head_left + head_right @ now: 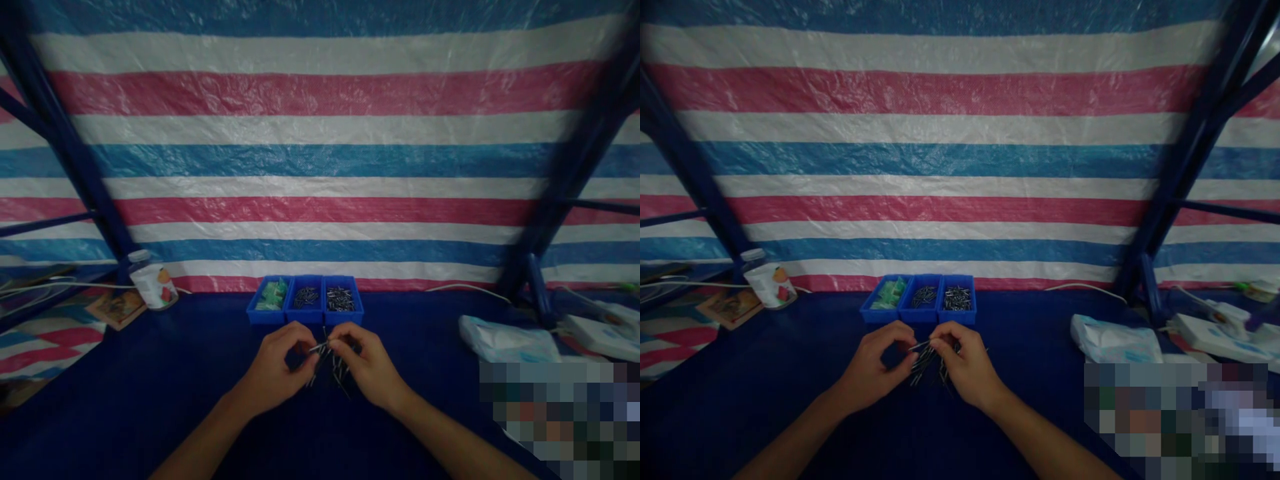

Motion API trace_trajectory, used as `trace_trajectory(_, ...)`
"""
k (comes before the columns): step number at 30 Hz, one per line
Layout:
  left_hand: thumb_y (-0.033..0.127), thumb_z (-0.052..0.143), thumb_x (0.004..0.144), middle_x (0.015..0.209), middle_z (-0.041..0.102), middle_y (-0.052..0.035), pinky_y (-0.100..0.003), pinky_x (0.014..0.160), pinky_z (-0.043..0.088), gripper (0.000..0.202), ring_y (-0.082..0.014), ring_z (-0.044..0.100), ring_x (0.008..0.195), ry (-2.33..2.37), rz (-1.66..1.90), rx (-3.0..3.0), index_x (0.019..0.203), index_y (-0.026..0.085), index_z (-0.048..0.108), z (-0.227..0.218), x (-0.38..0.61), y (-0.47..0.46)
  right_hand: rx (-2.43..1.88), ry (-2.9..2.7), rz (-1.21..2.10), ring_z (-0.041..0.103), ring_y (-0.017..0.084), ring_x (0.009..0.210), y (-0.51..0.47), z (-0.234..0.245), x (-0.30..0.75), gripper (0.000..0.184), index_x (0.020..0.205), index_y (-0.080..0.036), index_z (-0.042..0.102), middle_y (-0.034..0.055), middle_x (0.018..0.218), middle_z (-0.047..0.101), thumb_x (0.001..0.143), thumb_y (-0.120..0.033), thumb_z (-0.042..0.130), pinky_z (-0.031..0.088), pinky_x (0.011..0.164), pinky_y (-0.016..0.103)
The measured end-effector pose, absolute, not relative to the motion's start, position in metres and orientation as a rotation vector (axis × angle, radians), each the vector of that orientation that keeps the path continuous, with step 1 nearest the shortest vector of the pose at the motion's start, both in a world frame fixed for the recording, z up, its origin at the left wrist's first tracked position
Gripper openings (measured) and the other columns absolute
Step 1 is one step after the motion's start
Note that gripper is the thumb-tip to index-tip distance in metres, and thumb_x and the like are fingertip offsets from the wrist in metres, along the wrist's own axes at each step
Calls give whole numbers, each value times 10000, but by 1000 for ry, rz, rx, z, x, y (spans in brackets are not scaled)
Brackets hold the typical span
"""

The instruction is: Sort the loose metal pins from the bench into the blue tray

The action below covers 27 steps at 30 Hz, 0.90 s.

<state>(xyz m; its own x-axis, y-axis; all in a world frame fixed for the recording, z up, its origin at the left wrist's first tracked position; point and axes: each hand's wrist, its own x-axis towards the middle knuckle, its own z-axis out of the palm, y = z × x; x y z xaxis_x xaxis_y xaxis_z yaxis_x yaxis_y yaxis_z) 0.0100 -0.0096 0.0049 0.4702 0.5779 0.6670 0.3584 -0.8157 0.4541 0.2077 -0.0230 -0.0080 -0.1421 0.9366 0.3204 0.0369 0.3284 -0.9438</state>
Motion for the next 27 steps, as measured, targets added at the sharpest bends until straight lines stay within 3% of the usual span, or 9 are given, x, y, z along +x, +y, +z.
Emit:
trace_trajectory(4, 199, 608, 858, 787, 625, 6, -242, 651, 480, 74, -124, 596, 700, 958, 1296, 2428, 932, 199, 605, 5, 6, -7, -741, -1093, 1407, 482, 112, 608, -21, 3, 213, 372, 663, -198, 581, -23, 633, 541, 761, -524, 732, 378, 636, 278)
trace_trajectory(9, 226, 568, 882, 784, 626, 6, -252, 659, 464, 71, -129, 601, 708, 1091, 1232, 2380, 923, 203, 621, 5, 4, -3, -742, -876, 1618, 389, 83, 500, -17, 8, 222, 439, 552, -203, 470, -63, 486, 394, 703, -465, 789, 347, 563, 261)
trace_trajectory(11, 231, 543, 887, 777, 620, 6, -257, 667, 451, 82, -131, 594, 711, 1134, 1144, 2378, 866, 204, 617, 7, 4, -2, -847, -785, 1620, 410, 75, 493, -14, 5, 224, 383, 613, -195, 505, -54, 525, 458, 728, -448, 769, 335, 540, 249)
trace_trajectory(14, 231, 514, 871, 760, 614, 7, -271, 669, 422, 120, -140, 586, 711, 1285, 906, 2405, 777, 209, 586, 12, 1, 0, -1018, -665, 1627, 487, 79, 499, -12, 0, 225, 280, 864, -198, 590, -22, 679, 609, 837, -470, 649, 340, 530, 239)
trace_trajectory(17, 250, 529, 823, 774, 636, 8, -291, 671, 391, 66, -166, 603, 744, 1517, 606, 2432, 784, 223, 575, 17, -11, 4, -1099, -749, 1613, 523, 83, 507, -11, -5, 224, 284, 999, -203, 591, -4, 770, 655, 868, -455, 586, 342, 525, 241)
trace_trajectory(22, 304, 577, 742, 884, 684, -9, -316, 668, 358, 159, -223, 634, 825, 1739, 208, 2373, 888, 246, 595, 17, -33, 8, -1102, -1031, 1483, 484, 69, 480, -12, -11, 221, 309, 916, -192, 620, -22, 744, 636, 772, -465, 649, 276, 489, 245)
trace_trajectory(27, 362, 596, 733, 889, 693, 0, -307, 667, 378, 233, -222, 636, 848, 1608, 117, 2302, 942, 260, 607, 12, -36, 8, -1138, -1132, 1474, 488, 70, 509, -13, -10, 218, 295, 858, -188, 615, -27, 721, 629, 774, -469, 651, 282, 515, 248)
